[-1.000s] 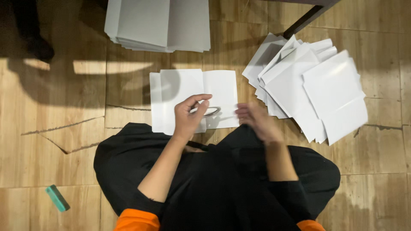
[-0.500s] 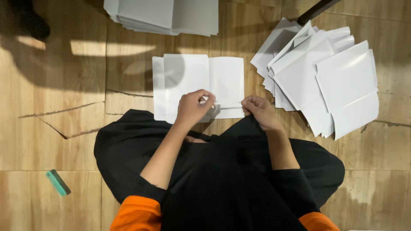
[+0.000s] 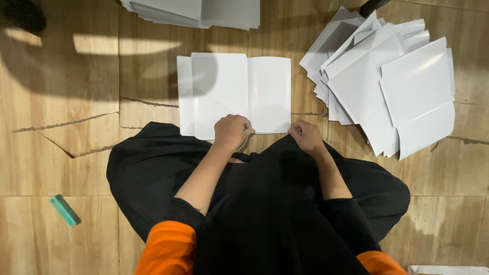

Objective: The person sits on the floor and tapes white paper sheets to the spine of a book using clear adhesive tape. They repeatedly apply tape to the center of the open book, press it down, and move the sheets.

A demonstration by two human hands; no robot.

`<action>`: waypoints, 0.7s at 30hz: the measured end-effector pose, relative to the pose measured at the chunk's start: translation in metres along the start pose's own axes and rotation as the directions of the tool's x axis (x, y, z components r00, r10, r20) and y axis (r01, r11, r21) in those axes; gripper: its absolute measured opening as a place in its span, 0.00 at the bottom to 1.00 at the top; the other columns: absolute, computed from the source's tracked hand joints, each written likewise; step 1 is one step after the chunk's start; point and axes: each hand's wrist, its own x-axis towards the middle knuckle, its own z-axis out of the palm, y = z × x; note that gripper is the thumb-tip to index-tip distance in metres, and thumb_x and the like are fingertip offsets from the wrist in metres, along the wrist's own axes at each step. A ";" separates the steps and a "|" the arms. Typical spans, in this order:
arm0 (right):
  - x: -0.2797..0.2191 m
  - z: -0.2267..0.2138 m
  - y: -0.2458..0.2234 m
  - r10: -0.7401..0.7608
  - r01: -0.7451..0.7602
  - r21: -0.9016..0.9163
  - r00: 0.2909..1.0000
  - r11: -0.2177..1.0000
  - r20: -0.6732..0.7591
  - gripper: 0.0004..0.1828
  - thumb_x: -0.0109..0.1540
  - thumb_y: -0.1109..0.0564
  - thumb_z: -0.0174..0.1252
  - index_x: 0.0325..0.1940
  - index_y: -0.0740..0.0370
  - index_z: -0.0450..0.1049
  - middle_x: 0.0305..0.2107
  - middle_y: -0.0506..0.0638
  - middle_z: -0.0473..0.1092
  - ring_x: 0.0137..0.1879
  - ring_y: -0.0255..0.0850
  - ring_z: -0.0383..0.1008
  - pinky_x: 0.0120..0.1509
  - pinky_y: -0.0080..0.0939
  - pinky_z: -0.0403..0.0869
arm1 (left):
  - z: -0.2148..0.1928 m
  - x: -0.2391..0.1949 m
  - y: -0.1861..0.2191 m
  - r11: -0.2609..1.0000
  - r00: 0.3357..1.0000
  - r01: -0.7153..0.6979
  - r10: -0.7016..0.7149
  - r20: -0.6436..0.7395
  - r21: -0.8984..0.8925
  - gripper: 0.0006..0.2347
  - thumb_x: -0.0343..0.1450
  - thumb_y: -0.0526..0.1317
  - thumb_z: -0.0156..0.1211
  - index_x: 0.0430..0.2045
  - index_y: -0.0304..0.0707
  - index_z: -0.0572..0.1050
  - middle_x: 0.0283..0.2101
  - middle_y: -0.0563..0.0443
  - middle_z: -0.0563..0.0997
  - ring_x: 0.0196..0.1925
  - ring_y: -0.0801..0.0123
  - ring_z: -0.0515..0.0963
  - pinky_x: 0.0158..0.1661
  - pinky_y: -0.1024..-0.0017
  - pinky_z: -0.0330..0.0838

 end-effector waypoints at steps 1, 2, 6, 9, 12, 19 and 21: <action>0.002 0.003 0.006 -0.013 0.013 -0.023 1.000 1.000 -0.018 0.08 0.61 0.51 0.61 0.37 0.56 0.78 0.24 0.51 0.72 0.35 0.45 0.74 0.42 0.45 0.72 | 0.002 0.001 -0.001 1.000 1.000 -0.011 0.011 -0.006 0.000 0.05 0.69 0.42 0.61 0.29 0.45 0.82 0.34 0.45 0.84 0.38 0.51 0.84 0.37 0.60 0.78; 0.004 0.007 0.012 -0.027 0.025 -0.045 0.999 0.999 -0.036 0.07 0.60 0.50 0.61 0.36 0.53 0.77 0.23 0.50 0.71 0.34 0.44 0.74 0.42 0.44 0.73 | 0.004 0.002 -0.001 1.000 1.000 -0.023 0.023 -0.011 0.002 0.06 0.69 0.41 0.61 0.29 0.43 0.82 0.33 0.44 0.84 0.38 0.50 0.84 0.37 0.60 0.78; 0.009 0.013 0.022 -0.033 0.029 -0.104 0.999 0.994 -0.034 0.07 0.60 0.51 0.61 0.36 0.55 0.77 0.26 0.53 0.72 0.38 0.50 0.76 0.44 0.48 0.73 | 0.007 0.002 0.002 0.999 0.999 -0.030 0.030 0.010 0.027 0.06 0.69 0.41 0.60 0.30 0.43 0.82 0.33 0.44 0.84 0.39 0.49 0.83 0.39 0.58 0.78; 0.011 0.018 0.021 -0.021 0.011 -0.148 0.997 0.989 -0.069 0.07 0.60 0.51 0.60 0.35 0.55 0.76 0.26 0.51 0.73 0.37 0.49 0.77 0.42 0.48 0.74 | 0.015 0.006 -0.002 0.999 1.000 -0.027 0.027 0.003 0.022 0.06 0.70 0.40 0.59 0.30 0.42 0.82 0.33 0.42 0.84 0.39 0.48 0.83 0.39 0.57 0.78; 0.010 0.016 0.001 0.052 -0.072 -0.260 0.995 0.963 -0.084 0.10 0.59 0.48 0.61 0.32 0.56 0.75 0.24 0.50 0.73 0.36 0.49 0.77 0.40 0.47 0.74 | 0.022 0.013 -0.009 0.998 1.000 -0.023 0.024 -0.013 0.060 0.06 0.70 0.41 0.59 0.30 0.42 0.83 0.32 0.43 0.83 0.38 0.50 0.83 0.38 0.58 0.78; 0.020 0.049 -0.018 -0.424 -0.028 -0.740 0.804 0.672 -0.416 0.11 0.59 0.51 0.54 0.36 0.61 0.73 0.29 0.61 0.69 0.38 0.61 0.72 0.36 0.54 0.70 | 0.019 0.017 -0.002 0.995 0.999 0.008 -0.004 -0.033 0.099 0.07 0.67 0.41 0.63 0.31 0.38 0.81 0.30 0.41 0.83 0.38 0.47 0.83 0.39 0.56 0.76; 0.018 0.058 -0.059 -0.268 0.250 -0.151 0.956 0.956 -0.117 0.11 0.56 0.51 0.65 0.32 0.61 0.75 0.26 0.58 0.74 0.37 0.61 0.77 0.36 0.52 0.73 | 0.017 0.008 -0.003 0.995 0.998 0.012 -0.006 -0.062 0.094 0.08 0.66 0.42 0.64 0.31 0.38 0.80 0.31 0.40 0.82 0.39 0.46 0.83 0.40 0.55 0.76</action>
